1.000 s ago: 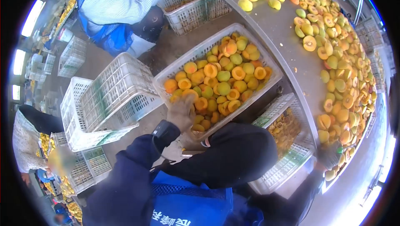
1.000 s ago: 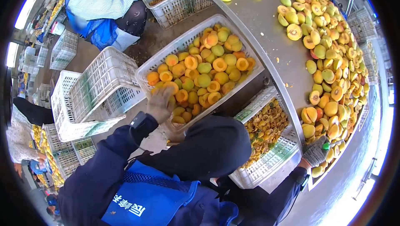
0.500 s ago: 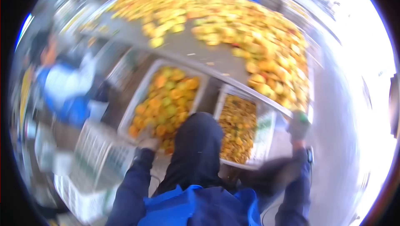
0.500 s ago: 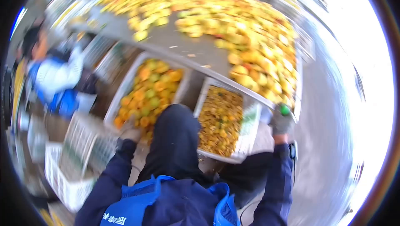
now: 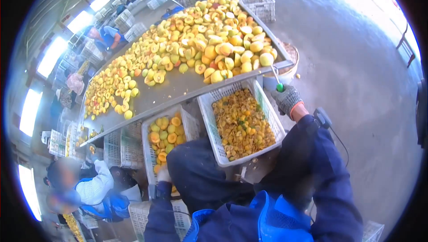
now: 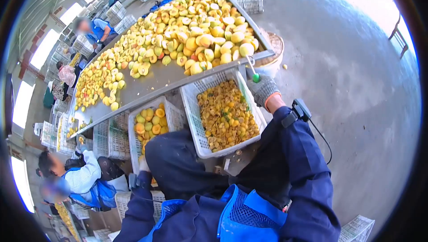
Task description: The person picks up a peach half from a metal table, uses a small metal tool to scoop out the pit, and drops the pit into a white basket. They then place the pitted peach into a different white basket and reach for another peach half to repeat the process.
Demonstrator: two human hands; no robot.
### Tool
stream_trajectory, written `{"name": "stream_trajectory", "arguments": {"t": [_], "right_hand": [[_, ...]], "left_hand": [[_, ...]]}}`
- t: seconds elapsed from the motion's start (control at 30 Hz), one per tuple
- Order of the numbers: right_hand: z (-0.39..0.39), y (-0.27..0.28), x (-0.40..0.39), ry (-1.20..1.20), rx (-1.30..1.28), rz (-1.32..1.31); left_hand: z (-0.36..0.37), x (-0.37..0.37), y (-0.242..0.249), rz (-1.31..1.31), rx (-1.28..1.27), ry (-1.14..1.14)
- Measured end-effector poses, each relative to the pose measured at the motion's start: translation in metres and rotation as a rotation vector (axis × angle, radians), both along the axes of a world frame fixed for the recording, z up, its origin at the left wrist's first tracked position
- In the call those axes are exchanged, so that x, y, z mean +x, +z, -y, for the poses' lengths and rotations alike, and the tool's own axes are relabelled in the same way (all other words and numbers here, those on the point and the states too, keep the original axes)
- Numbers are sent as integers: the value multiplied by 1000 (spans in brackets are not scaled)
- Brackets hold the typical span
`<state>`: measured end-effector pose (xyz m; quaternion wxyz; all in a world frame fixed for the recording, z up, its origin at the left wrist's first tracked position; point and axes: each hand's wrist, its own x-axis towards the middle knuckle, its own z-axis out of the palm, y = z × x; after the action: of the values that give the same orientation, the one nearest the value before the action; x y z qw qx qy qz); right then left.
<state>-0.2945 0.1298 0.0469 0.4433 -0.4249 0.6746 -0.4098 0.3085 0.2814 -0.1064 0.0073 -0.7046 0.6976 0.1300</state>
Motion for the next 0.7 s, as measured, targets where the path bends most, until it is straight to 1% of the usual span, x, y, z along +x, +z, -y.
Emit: {"name": "stream_trajectory", "arguments": {"t": [0.03,0.07,0.1,0.13,0.2,0.23,0.27,0.3,0.37,0.4,0.43,0.47,0.5,0.53,0.57,0.6,0.67,0.7], "right_hand": [[-4,10,9,78,37,-51],[-6,13,16,160,68,-104],[-3,0,22,209,3,-144],[1,-11,29,212,4,-139],[9,-29,40,301,-3,-238],[12,-33,44,327,-86,-340],[18,-36,46,360,-79,-376],[20,-32,50,338,-39,-340],[27,-24,57,331,14,-311],[33,-24,60,286,43,-102],[39,-24,62,238,78,106],[45,-13,64,253,98,102],[52,8,67,233,107,142],[61,22,71,209,120,187],[71,26,75,194,79,226],[82,28,77,194,97,234],[104,26,79,150,50,299],[112,14,79,115,29,337]], "left_hand": [[15,-41,71,199,77,-29],[25,-14,46,202,-203,-93],[36,-45,83,-155,-305,134],[47,-56,99,-249,-374,181],[81,-53,101,-589,-303,357],[100,-63,110,-597,-309,356],[115,-80,124,-739,-313,337],[130,-100,139,-879,-314,321],[161,-146,168,-977,-302,280],[182,-156,163,-1062,-285,247],[204,-165,160,-1003,-297,153],[221,-181,163,-864,-339,99],[243,-191,156,-702,-435,-17],[262,-204,152,-604,-448,-55],[280,-216,145,-586,-487,-99],[301,-225,128,-634,-455,-79],[326,-243,123,-462,-343,-150],[337,-250,124,-452,-330,-148]]}}
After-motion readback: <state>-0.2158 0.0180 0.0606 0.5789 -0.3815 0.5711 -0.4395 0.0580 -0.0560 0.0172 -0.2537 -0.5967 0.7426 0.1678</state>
